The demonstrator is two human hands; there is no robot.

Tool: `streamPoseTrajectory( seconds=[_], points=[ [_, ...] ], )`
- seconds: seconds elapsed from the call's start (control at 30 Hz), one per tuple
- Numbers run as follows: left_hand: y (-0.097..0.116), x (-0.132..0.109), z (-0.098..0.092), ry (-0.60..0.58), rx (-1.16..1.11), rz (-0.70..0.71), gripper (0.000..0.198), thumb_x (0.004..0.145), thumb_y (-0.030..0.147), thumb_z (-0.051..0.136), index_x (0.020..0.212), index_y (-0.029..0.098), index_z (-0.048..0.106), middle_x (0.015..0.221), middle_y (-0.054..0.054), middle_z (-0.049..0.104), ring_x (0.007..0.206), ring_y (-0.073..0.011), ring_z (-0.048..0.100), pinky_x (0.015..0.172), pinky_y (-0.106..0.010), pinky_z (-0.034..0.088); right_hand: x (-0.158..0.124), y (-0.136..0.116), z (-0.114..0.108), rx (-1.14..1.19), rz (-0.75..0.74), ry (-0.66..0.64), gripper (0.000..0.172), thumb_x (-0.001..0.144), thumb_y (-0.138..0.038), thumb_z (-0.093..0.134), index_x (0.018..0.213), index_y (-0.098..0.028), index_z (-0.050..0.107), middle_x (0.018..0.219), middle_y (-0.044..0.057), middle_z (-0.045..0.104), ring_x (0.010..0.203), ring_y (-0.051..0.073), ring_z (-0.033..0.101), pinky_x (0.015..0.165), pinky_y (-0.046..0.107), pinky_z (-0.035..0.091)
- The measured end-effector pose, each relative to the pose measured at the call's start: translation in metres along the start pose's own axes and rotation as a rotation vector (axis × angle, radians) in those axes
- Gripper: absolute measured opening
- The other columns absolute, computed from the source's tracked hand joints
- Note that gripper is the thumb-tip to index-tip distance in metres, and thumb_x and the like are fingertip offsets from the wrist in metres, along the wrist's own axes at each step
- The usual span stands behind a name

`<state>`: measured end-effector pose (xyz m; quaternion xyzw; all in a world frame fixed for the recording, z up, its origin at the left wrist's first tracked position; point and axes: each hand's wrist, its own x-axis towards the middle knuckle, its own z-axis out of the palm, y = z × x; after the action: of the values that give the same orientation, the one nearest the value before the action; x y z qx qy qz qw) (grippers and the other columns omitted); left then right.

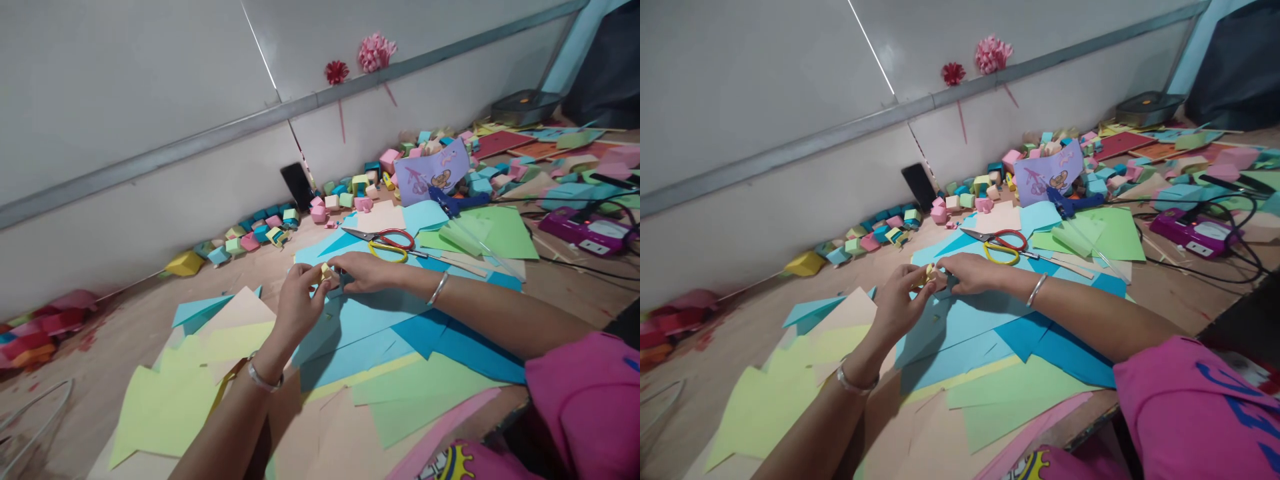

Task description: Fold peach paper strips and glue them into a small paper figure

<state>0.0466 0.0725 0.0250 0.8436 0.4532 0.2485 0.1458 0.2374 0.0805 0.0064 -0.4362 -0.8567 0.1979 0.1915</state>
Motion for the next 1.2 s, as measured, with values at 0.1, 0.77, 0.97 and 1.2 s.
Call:
streamPoseTrajectory(
  seconds=[0.1, 0.77, 0.97, 1.2],
  points=[
    [-0.004, 0.001, 0.000, -0.018, 0.013, 0.022, 0.033, 0.082, 0.018, 0.053, 0.111, 0.022, 0.068, 0.093, -0.007, 0.058, 0.084, -0.0189, 0.058, 0.067, -0.027, 0.053, -0.001, -0.002, 0.001, -0.017, 0.009, 0.009, 0.027, 0.072, -0.014, 0.064, 0.098, -0.018, 0.055, 0.100, 0.007, 0.065, 0.090, 0.022, 0.059, 0.067, 0.027, 0.038],
    [-0.012, 0.004, -0.002, -0.054, 0.107, 0.027, 0.033, 0.082, 0.013, 0.049, 0.108, 0.022, 0.069, 0.091, -0.008, 0.061, 0.082, -0.0217, 0.059, 0.075, -0.033, 0.049, -0.004, -0.003, 0.009, -0.132, 0.007, 0.046, 0.035, 0.079, -0.022, 0.061, 0.110, -0.017, 0.048, 0.095, 0.009, 0.067, 0.081, 0.023, 0.060, 0.057, 0.027, 0.030],
    [-0.016, 0.002, 0.000, -0.104, 0.069, 0.031, 0.027, 0.082, 0.014, 0.052, 0.100, 0.023, 0.070, 0.091, -0.007, 0.062, 0.079, -0.0193, 0.063, 0.069, -0.029, 0.051, -0.003, -0.004, 0.007, -0.141, -0.079, 0.020, 0.022, 0.081, -0.021, 0.063, 0.101, -0.022, 0.054, 0.101, 0.005, 0.067, 0.088, 0.020, 0.060, 0.062, 0.026, 0.032],
    [-0.020, -0.001, -0.006, -0.066, 0.027, 0.048, 0.026, 0.077, 0.014, 0.063, 0.102, 0.020, 0.062, 0.104, -0.006, 0.067, 0.094, -0.0208, 0.066, 0.078, -0.032, 0.055, -0.004, -0.003, 0.005, -0.086, 0.010, -0.002, 0.026, 0.080, -0.024, 0.066, 0.102, -0.019, 0.053, 0.100, 0.007, 0.067, 0.086, 0.022, 0.060, 0.058, 0.026, 0.028]
  ],
)
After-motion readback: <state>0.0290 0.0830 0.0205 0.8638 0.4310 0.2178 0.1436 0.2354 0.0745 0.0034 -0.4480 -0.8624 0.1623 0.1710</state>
